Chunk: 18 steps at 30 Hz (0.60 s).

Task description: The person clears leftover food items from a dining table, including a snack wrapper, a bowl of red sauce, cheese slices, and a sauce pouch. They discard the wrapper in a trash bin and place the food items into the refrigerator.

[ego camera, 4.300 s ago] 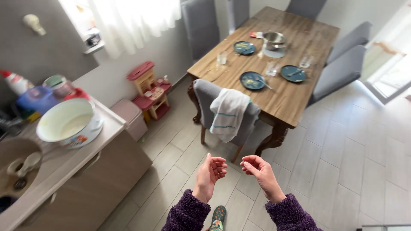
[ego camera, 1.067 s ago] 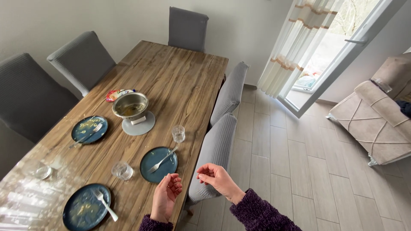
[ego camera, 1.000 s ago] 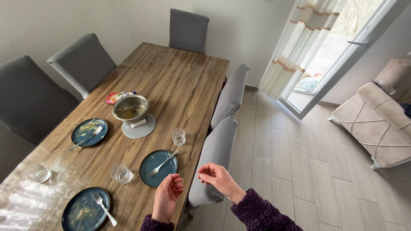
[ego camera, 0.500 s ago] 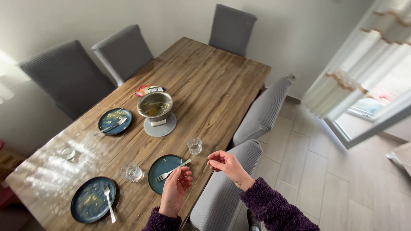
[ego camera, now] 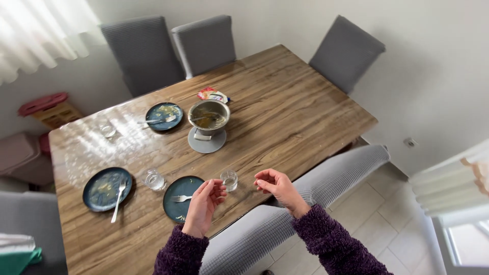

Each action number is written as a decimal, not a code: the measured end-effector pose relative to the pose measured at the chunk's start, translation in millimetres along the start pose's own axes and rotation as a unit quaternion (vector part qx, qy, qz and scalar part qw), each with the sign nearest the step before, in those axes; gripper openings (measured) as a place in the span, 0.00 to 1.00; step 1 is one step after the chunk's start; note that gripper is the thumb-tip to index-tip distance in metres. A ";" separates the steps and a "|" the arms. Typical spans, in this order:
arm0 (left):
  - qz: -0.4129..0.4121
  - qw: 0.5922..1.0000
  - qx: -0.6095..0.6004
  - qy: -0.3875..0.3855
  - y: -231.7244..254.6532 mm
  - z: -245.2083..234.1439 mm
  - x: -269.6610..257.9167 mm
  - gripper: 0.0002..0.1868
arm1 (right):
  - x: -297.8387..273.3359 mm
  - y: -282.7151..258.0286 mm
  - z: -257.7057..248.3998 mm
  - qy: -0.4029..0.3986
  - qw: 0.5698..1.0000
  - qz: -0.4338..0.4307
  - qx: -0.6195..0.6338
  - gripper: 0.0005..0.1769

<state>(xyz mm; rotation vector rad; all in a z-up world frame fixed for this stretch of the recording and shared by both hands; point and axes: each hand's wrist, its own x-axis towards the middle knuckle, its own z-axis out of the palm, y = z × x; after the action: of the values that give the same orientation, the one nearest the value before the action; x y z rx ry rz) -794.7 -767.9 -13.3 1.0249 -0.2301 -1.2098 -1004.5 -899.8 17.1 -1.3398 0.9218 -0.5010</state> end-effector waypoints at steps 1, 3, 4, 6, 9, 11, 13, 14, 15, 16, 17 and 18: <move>0.005 1.000 -0.004 0.011 0.8 4.8 -0.9 0.14 | 5.4 -0.9 -4.0 -0.012 1.000 0.002 -0.003 0.09; 0.009 0.999 0.003 0.030 5.0 15.3 0.0 0.13 | 18.3 -5.2 -11.3 -0.024 1.000 -0.008 -0.003 0.11; 0.016 0.999 -0.001 0.038 6.0 19.2 1.3 0.13 | 27.7 -4.8 -15.2 -0.035 0.999 -0.010 -0.007 0.11; 0.023 0.999 -0.001 0.044 9.9 22.3 4.1 0.13 | 44.7 -1.3 -17.6 -0.037 0.999 -0.004 0.007 0.09; 0.020 0.998 -0.002 0.053 12.2 21.6 13.4 0.13 | 72.5 7.2 -18.5 -0.044 0.999 -0.007 0.022 0.10; 0.022 0.998 -0.006 0.058 10.9 15.9 23.1 0.13 | 88.1 7.2 -15.9 -0.045 0.999 0.003 0.026 0.10; 0.023 0.997 -0.013 0.066 9.5 11.5 30.3 0.13 | 103.1 8.0 -13.2 -0.050 0.998 0.016 0.030 0.09; 0.019 0.997 -0.013 0.068 10.0 10.0 33.3 0.12 | 111.1 8.0 -11.5 -0.047 0.998 0.027 0.030 0.09; 0.014 0.997 -0.013 0.070 9.4 9.8 34.5 0.12 | 117.1 8.6 -10.9 -0.045 0.998 0.038 0.030 0.08; 0.015 0.997 -0.012 0.075 10.2 9.5 35.6 0.12 | 124.6 8.6 -11.1 -0.049 0.998 0.040 0.032 0.08; 0.011 0.997 -0.006 0.078 11.1 10.1 38.8 0.12 | 133.8 8.0 -12.5 -0.044 0.998 0.046 0.028 0.08; 0.008 0.997 0.000 0.081 12.1 10.9 42.5 0.12 | 143.4 7.2 -14.0 -0.039 0.998 0.053 0.024 0.08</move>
<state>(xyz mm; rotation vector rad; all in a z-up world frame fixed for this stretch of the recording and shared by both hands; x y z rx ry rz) -777.0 -809.9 -13.2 1.1126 -0.1109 -1.1070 -935.3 -1017.7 -28.8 -1.2518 0.9050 -0.3842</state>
